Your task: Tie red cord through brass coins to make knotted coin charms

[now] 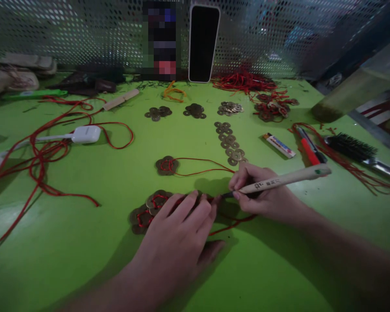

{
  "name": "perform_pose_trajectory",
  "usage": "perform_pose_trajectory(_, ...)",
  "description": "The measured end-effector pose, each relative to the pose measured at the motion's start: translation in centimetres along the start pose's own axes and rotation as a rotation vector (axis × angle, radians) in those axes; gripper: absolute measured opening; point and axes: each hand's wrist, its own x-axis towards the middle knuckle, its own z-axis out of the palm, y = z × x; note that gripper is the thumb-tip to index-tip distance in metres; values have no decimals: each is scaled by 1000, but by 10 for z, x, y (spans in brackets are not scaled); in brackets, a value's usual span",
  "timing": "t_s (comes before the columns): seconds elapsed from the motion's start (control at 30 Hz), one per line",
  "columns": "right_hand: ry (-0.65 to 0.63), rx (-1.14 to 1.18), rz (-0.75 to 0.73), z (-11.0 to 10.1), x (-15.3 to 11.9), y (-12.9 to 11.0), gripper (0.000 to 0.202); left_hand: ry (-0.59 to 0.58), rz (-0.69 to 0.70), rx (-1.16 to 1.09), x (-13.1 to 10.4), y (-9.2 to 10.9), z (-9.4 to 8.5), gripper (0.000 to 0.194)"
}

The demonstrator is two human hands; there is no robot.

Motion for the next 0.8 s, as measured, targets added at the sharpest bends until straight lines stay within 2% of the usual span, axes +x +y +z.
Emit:
perform_pose_trajectory(0.2, -8, 37, -10, 0, 1, 1, 16, 10, -158, -132, 18, -13, -3, 23)
perform_pose_trajectory(0.3, -12, 45, -22, 0, 2, 2, 17, -20, -185, -139, 25, -15, -5, 14)
perform_pose_trajectory(0.57, -9, 20, -59, 1, 2, 2, 17, -35, -74, 146, 32, -4, -2, 15)
perform_pose_trajectory(0.7, -17, 21, -57, 1, 1, 1, 17, -35, -36, 139, 34, -5, 0, 20)
perform_pose_trajectory(0.8, -24, 24, -58, 1, 1, 2, 16, -50, -60, 64, 34, -6, 1, 21)
